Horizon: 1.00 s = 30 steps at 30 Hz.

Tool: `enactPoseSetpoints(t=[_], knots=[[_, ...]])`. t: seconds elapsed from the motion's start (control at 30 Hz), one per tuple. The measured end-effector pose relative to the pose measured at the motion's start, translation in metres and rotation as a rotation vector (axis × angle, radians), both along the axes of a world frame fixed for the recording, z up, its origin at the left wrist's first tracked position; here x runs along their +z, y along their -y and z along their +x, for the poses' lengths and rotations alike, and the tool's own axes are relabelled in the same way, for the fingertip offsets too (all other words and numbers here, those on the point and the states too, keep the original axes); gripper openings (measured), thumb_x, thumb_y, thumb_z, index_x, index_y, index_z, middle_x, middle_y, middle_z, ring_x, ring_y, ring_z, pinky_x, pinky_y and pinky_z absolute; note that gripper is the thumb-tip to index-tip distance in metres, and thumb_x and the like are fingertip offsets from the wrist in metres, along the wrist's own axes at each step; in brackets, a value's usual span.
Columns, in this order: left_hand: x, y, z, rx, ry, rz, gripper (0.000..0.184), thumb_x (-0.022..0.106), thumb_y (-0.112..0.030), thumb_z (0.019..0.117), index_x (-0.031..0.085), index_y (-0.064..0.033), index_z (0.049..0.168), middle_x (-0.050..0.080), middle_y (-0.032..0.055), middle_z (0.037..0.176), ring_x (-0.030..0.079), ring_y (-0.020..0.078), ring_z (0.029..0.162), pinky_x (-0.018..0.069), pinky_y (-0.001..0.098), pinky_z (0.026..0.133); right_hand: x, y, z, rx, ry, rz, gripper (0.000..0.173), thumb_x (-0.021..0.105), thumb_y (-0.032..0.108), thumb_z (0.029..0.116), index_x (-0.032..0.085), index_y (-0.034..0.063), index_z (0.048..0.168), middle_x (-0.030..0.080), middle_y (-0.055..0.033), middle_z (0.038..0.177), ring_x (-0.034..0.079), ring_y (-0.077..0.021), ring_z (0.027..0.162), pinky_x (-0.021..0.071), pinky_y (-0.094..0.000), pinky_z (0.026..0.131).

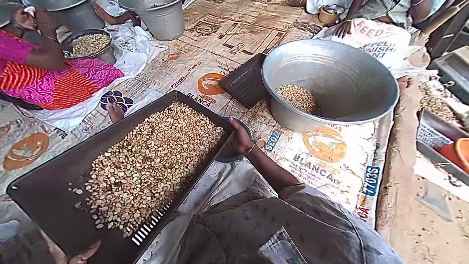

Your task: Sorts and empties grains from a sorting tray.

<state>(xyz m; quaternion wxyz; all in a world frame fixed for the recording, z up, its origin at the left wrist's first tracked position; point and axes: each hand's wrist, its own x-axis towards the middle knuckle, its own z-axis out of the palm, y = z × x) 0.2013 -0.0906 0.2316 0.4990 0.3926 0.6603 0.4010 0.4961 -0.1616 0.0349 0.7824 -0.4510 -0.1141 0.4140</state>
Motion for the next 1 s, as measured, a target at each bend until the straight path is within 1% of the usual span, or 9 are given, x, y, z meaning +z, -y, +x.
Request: enactPoseSetpoints(t=[0.07, 0.17, 0.27, 0.33, 0.43, 0.57, 0.67, 0.83, 1.0], knots=[[-0.079, -0.046, -0.032, -0.42, 0.218, 0.509, 0.068, 0.04, 0.005, 0.0873, 0.02, 0.0004, 0.152, 0.055, -0.0021, 0.128, 0.059, -0.0048, 0.111, 0.0508, 0.0148, 0.094, 0.009, -0.027, 0.028, -0.184, -0.185, 0.167, 0.041, 0.042, 0.051, 0.1071, 0.057, 0.0175, 0.123, 0.066, 0.0013, 0.103, 0.064, -0.0068, 0.086, 0.0542, -0.0251, 0.074], [-0.089, -0.089, 0.057, -0.427, 0.378, 0.699, 0.085, 0.051, 0.004, 0.0817, 0.022, -0.0071, 0.161, 0.046, 0.0048, 0.152, 0.054, 0.0091, 0.13, 0.0494, 0.0294, 0.106, 0.028, -0.068, 0.058, -0.388, -0.378, 0.353, 0.04, 0.046, 0.039, 0.1081, 0.047, 0.0122, 0.138, 0.06, -0.0057, 0.124, 0.061, -0.0146, 0.11, 0.0518, -0.034, 0.095], [-0.089, -0.111, 0.16, -0.564, 0.381, 0.87, 0.096, 0.052, 0.004, 0.0809, 0.007, -0.0048, 0.165, 0.021, 0.0095, 0.17, 0.032, 0.0148, 0.152, 0.0338, 0.0317, 0.121, 0.048, -0.104, 0.064, -0.383, -0.388, 0.354, 0.037, 0.047, 0.037, 0.1079, 0.05, 0.0114, 0.135, 0.064, -0.009, 0.12, 0.064, -0.0201, 0.109, 0.0557, -0.0416, 0.093], [-0.093, -0.122, 0.228, -0.59, 0.36, 0.952, 0.093, 0.054, 0.004, 0.0817, 0.01, 0.0001, 0.164, 0.016, 0.0162, 0.171, 0.026, 0.0169, 0.155, 0.027, 0.0286, 0.124, 0.069, -0.115, 0.062, -0.357, -0.405, 0.216, 0.039, 0.054, 0.034, 0.1053, 0.051, 0.0102, 0.136, 0.065, -0.012, 0.119, 0.066, -0.0235, 0.104, 0.0581, -0.0445, 0.085], [-0.108, -0.133, 0.315, -0.55, 0.27, 1.003, 0.089, 0.055, -0.005, 0.0823, 0.019, -0.0006, 0.163, 0.034, 0.0196, 0.164, 0.04, 0.0232, 0.146, 0.0328, 0.0329, 0.119, 0.069, -0.132, 0.079, -0.451, -0.396, 0.081, 0.033, 0.064, 0.009, 0.0942, 0.053, 0.0029, 0.125, 0.063, -0.0154, 0.104, 0.065, -0.0244, 0.087, 0.0578, -0.0439, 0.071], [-0.114, -0.128, 0.382, -0.696, 0.008, 0.966, 0.086, 0.059, -0.009, 0.0872, 0.021, -0.0077, 0.165, 0.04, 0.0214, 0.16, 0.047, 0.0319, 0.14, 0.0404, 0.0417, 0.113, 0.036, -0.143, 0.131, -0.558, -0.382, -0.001, 0.037, 0.054, -0.008, 0.0814, 0.045, 0.0012, 0.117, 0.053, -0.016, 0.095, 0.054, -0.025, 0.073, 0.0521, -0.0448, 0.06], [-0.118, -0.124, 0.412, -0.878, -0.223, 0.921, 0.092, 0.065, -0.014, 0.0868, 0.018, -0.0108, 0.166, 0.038, 0.0315, 0.152, 0.051, 0.0413, 0.13, 0.0475, 0.0466, 0.104, 0.006, -0.143, 0.161, -0.557, -0.439, 0.091, 0.018, 0.049, -0.005, 0.0848, 0.044, 0.0093, 0.094, 0.047, -0.007, 0.078, 0.045, -0.0177, 0.06, 0.0462, -0.0362, 0.053], [-0.114, -0.099, 0.426, -1.018, -0.505, 0.889, 0.102, 0.069, -0.009, 0.0859, 0.007, -0.0118, 0.167, 0.023, 0.0363, 0.159, 0.053, 0.046, 0.129, 0.0518, 0.0448, 0.1, -0.018, -0.135, 0.182, -0.518, -0.434, 0.283, 0.019, 0.048, -0.006, 0.0849, 0.047, 0.0099, 0.095, 0.053, -0.0071, 0.081, 0.054, -0.0168, 0.068, 0.0527, -0.0352, 0.061], [-0.121, -0.07, 0.417, -1.131, -0.527, 1.064, 0.087, 0.055, -0.001, 0.0926, 0.01, -0.0131, 0.167, 0.018, 0.0401, 0.161, 0.033, 0.0564, 0.144, 0.0367, 0.0602, 0.111, 0.081, -0.093, 0.129, -0.557, -0.562, 0.04, 0.016, 0.036, 0.004, 0.1054, 0.051, 0.0085, 0.101, 0.052, -0.004, 0.08, 0.052, -0.0097, 0.066, 0.0459, -0.0211, 0.059]])
